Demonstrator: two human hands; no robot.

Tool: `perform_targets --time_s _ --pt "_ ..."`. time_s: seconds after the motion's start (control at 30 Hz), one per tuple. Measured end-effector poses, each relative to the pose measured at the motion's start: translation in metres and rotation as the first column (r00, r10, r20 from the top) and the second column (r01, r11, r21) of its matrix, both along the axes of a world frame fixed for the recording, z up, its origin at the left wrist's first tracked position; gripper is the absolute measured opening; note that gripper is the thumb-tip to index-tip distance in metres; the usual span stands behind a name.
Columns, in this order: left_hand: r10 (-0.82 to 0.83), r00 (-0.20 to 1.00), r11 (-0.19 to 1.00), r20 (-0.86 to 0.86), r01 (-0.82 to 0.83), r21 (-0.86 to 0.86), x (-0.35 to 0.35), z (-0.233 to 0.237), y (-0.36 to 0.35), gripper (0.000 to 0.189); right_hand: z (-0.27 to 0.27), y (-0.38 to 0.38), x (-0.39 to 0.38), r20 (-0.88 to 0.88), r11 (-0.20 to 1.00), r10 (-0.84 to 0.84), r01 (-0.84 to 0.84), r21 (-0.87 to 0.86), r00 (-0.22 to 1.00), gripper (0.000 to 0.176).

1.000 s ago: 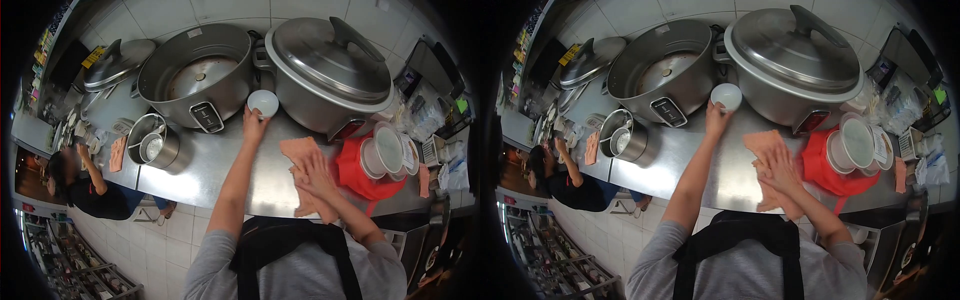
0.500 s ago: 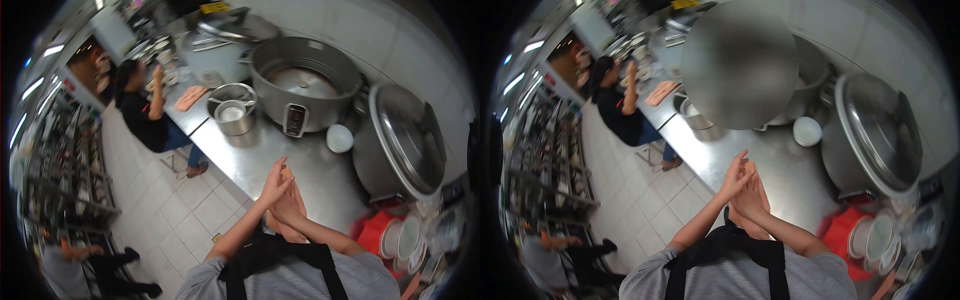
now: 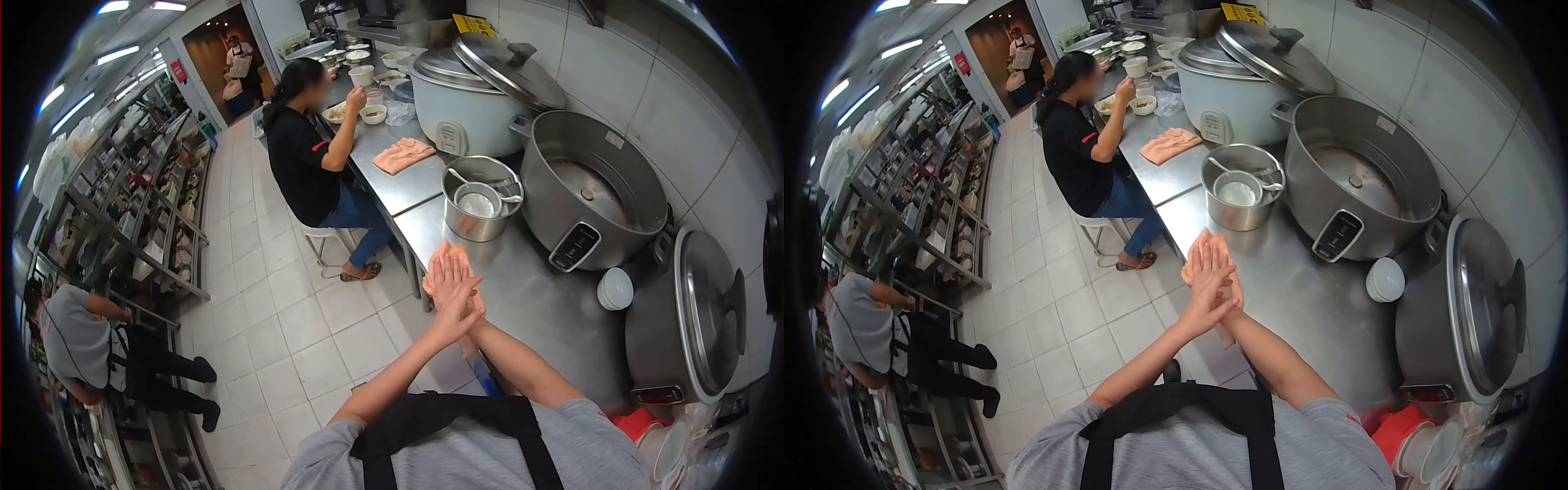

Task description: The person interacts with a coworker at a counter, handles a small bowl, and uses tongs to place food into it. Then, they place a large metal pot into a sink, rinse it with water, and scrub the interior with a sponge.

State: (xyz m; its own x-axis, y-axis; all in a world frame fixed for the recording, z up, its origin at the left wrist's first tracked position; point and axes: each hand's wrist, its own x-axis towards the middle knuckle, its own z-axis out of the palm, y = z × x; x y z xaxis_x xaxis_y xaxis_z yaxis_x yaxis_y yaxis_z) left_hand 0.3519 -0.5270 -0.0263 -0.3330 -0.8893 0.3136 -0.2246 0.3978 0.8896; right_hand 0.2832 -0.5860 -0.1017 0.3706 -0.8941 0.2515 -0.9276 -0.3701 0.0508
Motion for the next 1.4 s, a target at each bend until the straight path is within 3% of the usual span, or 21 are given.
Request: perform_targets --time_s 0.07,0.17,0.27,0.37,0.47,0.5,0.6,0.67,0.73,0.77,0.8,0.87,1.0,1.03,1.1,1.17,1.27,1.3,1.4 --pt "-0.053 0.998 0.998 0.037 0.054 -0.036 0.019 0.003 -0.007 0.06 -0.001 -0.02 0.022 0.037 0.993 -0.055 0.051 0.106 0.998 0.062" --pt "-0.066 0.997 0.997 0.043 0.068 -0.025 0.053 -0.003 -0.016 0.061 -0.025 -0.059 0.04 0.065 0.998 -0.05 0.048 0.028 0.997 0.065" --pt "-0.022 0.996 0.997 0.089 0.029 -0.07 0.099 -0.013 -0.017 0.061 -0.002 -0.087 0.064 0.081 0.983 -0.107 0.093 0.159 0.991 0.069" --pt "0.087 0.985 0.996 0.147 -0.084 -0.024 0.15 -0.029 -0.004 0.06 0.004 -0.114 0.084 0.163 0.99 -0.123 0.108 0.094 0.979 0.071" --pt "0.2 0.96 0.971 0.198 -0.221 0.089 0.205 -0.05 0.022 0.059 0.013 -0.133 0.109 0.035 0.991 -0.117 0.114 0.064 0.993 0.072" --pt "0.25 0.946 0.953 0.205 -0.278 0.119 0.222 -0.059 0.032 0.059 -0.006 -0.147 0.115 0.07 0.99 -0.113 0.118 -0.079 0.991 0.069" --pt "0.371 0.899 0.882 0.234 -0.42 0.215 0.261 -0.082 0.066 0.057 -0.024 -0.163 0.116 0.04 0.991 0.011 -0.006 -0.132 0.999 0.065" --pt "0.428 0.864 0.826 0.264 -0.493 0.273 0.276 -0.092 0.086 0.055 -0.02 -0.151 0.11 0.29 0.984 0.126 -0.082 -0.16 0.949 0.049" --pt "0.438 0.866 0.809 0.24 -0.497 0.316 0.281 -0.101 0.094 0.053 0.017 -0.124 0.102 0.591 0.984 0.129 -0.174 0.02 0.796 0.04" --pt "0.429 0.873 0.81 0.232 -0.485 0.329 0.282 -0.103 0.094 0.052 0.008 -0.122 0.097 0.533 0.993 0.079 -0.115 0.036 0.843 0.027" --pt "0.418 0.88 0.812 0.224 -0.473 0.341 0.281 -0.104 0.092 0.051 0.021 -0.108 0.097 0.528 0.99 0.049 -0.112 0.089 0.848 0.025" --pt "0.318 0.917 0.858 0.239 -0.386 0.338 0.272 -0.102 0.076 0.049 0.049 -0.073 0.092 0.518 0.975 -0.022 -0.097 0.2 0.855 0.021" --pt "0.041 0.974 0.952 0.223 -0.106 0.287 0.224 -0.074 0.024 0.049 0.079 -0.037 0.065 0.699 0.968 -0.06 -0.131 0.216 0.712 0.017" --pt "0.016 0.993 0.948 0.116 -0.052 0.313 0.203 -0.068 0.013 0.049 0.101 -0.023 0.056 0.726 0.956 -0.117 -0.123 0.268 0.678 0.022" --pt "-0.043 0.988 0.91 -0.15 0.101 0.402 0.158 -0.047 -0.005 0.051 0.127 0.008 0.039 0.889 0.973 -0.115 -0.132 0.191 0.443 0.029" --pt "-0.066 0.89 0.812 -0.451 0.311 0.495 0.11 -0.017 -0.013 0.055 0.146 0.046 0.021 0.962 0.971 -0.162 -0.139 0.195 0.219 0.038" --pt "0.261 0.589 0.33 -0.765 0.69 0.644 0.045 -0.003 -0.013 0.063 0.11 0.095 0.002 0.923 0.997 0.071 -0.024 -0.067 0.377 0.036" --pt "0.17 0.295 0.219 -0.94 0.919 0.328 0.024 -0.002 -0.011 0.067 0.122 0.112 -0.002 0.692 0.983 0.088 0.051 -0.179 0.716 0.033" --pt "0.218 0.27 0.114 -0.938 0.947 0.299 -0.023 -0.009 0.012 0.071 0.086 0.13 -0.048 0.636 0.935 0.143 0.106 -0.337 0.758 0.029"
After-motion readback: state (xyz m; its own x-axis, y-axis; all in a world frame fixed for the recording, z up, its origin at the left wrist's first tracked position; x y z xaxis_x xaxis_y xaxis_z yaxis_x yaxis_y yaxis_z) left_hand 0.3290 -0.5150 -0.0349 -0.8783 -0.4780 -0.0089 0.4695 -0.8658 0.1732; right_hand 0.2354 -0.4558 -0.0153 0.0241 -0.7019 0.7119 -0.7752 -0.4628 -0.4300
